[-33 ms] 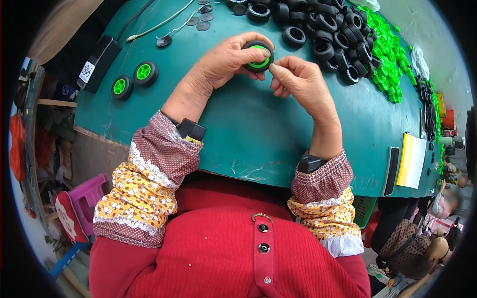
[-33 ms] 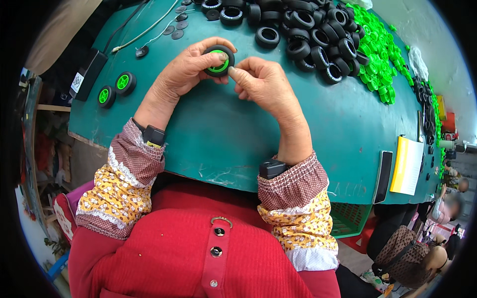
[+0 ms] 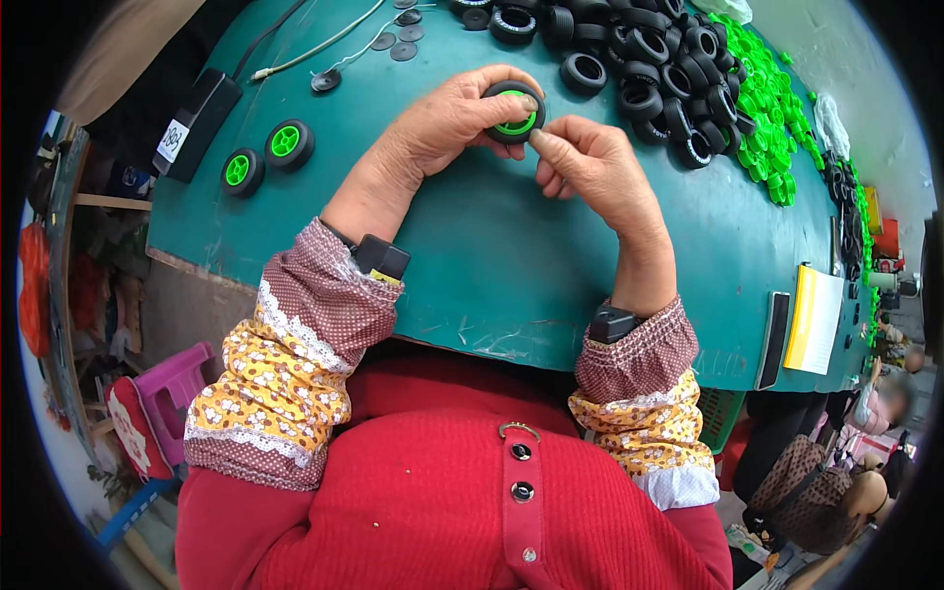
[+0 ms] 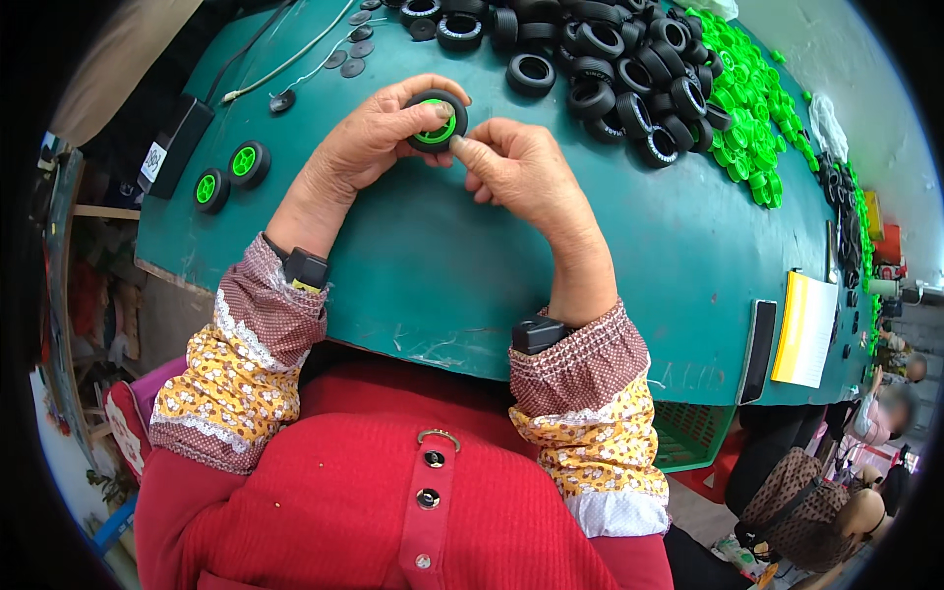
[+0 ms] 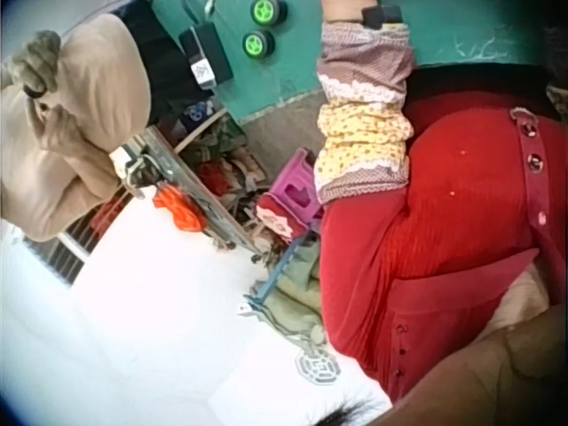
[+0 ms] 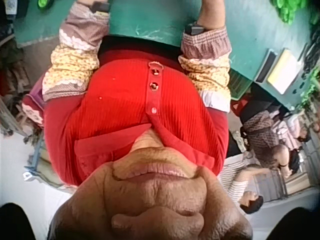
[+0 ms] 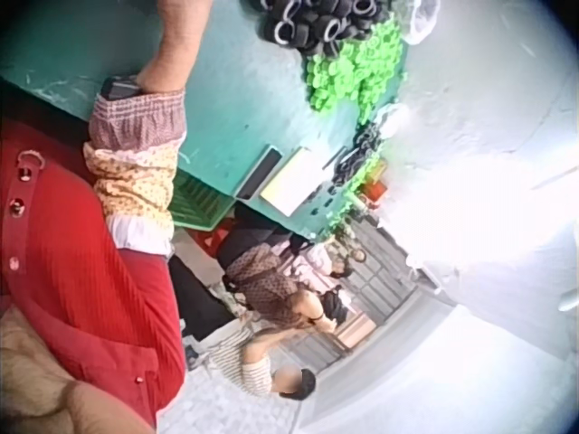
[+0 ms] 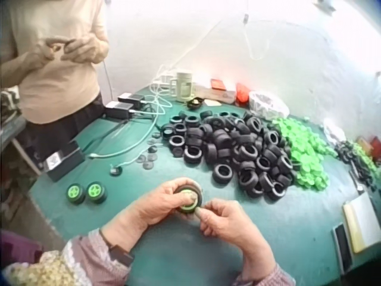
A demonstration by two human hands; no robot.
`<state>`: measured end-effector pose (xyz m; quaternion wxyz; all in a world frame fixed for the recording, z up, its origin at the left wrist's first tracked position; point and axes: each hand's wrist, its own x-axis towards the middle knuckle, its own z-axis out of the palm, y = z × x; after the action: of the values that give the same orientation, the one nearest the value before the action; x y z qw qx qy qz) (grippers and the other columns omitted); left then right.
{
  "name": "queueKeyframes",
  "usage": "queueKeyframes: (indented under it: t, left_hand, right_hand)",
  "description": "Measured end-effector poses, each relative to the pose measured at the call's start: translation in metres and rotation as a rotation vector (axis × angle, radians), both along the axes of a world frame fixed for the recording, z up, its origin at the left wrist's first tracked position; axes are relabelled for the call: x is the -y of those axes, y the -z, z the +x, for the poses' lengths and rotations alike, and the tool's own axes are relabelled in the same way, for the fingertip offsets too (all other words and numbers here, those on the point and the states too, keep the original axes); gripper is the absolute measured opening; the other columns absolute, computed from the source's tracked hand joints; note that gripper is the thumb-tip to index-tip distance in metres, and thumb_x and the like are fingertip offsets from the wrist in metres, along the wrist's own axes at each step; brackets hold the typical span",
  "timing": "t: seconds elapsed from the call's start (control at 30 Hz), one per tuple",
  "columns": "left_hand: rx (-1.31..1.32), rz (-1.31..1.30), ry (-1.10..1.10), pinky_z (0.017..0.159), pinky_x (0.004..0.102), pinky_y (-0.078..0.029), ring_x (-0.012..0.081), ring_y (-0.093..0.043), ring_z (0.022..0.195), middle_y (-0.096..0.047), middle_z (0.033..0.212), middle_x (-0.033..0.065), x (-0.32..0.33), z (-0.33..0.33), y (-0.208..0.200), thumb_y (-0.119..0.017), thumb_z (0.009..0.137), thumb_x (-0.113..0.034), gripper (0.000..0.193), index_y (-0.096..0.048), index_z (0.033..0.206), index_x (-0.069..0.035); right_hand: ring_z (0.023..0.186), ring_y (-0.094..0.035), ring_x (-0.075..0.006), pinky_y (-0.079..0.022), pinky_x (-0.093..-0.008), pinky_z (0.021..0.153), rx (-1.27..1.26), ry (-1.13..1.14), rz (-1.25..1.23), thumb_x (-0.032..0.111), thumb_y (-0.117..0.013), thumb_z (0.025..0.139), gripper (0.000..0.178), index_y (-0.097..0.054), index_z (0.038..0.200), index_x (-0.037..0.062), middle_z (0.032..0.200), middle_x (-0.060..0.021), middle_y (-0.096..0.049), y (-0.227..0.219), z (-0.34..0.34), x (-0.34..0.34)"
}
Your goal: Assembling plastic toy wheels by fitting rubber tires onto green plastic rims.
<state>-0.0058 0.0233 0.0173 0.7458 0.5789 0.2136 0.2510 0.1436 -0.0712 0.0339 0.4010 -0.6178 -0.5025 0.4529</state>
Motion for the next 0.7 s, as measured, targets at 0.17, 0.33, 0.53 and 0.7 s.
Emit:
queueKeyframes:
  t: [0.17, 0.33, 0.53, 0.7]
  left_hand:
    - [-0.047, 0.070, 0.027, 0.049, 0.0183, -0.042, 0.0068, -0.053, 0.061, -0.055, 0.075, 0.0006, -0.005, -0.002, 0.004, -0.055, 0.083, -0.025, 0.027, -0.052, 0.104, -0.007]
    - [-0.080, 0.097, -0.007, 0.049, 0.0175, -0.041, 0.0058, -0.050, 0.059, -0.054, 0.075, -0.0003, -0.003, 0.002, 0.006, -0.055, 0.083, -0.025, 0.027, -0.053, 0.103, -0.008]
    - [-0.072, 0.128, -0.046, 0.050, 0.0170, -0.041, 0.0052, -0.050, 0.061, -0.054, 0.078, -0.0009, -0.003, 0.002, 0.007, -0.055, 0.083, -0.025, 0.026, -0.052, 0.104, -0.009]
    - [-0.056, 0.098, -0.054, 0.052, 0.0172, -0.041, 0.0051, -0.050, 0.063, -0.054, 0.079, -0.0015, -0.002, 0.003, 0.006, -0.055, 0.083, -0.025, 0.025, -0.052, 0.103, -0.010]
  right_hand:
    - [0.048, -0.052, -0.0066, -0.039, -0.0174, 0.043, -0.039, -0.069, -0.097, 0.030, -0.051, 0.086, 0.030, -0.058, 0.085, 0.0015, 0.058, -0.0021, -0.055, 0.002, -0.004, -0.002]
    - [0.047, -0.052, -0.0072, -0.039, -0.0174, 0.041, -0.114, -0.036, -0.121, 0.030, -0.049, 0.087, 0.029, -0.057, 0.087, 0.0017, 0.057, -0.0030, -0.055, 0.009, -0.005, -0.005]
    - [0.047, -0.053, -0.0080, -0.041, -0.0174, 0.043, -0.192, -0.053, -0.042, 0.030, -0.049, 0.087, 0.030, -0.057, 0.087, 0.0013, 0.059, -0.0038, -0.056, 0.014, -0.004, -0.006]
    - [0.048, -0.054, -0.0098, -0.042, -0.0199, 0.042, -0.149, 0.009, -0.035, 0.025, -0.049, 0.087, 0.028, -0.056, 0.076, 0.0008, 0.058, -0.0050, -0.056, 0.012, -0.006, -0.005]
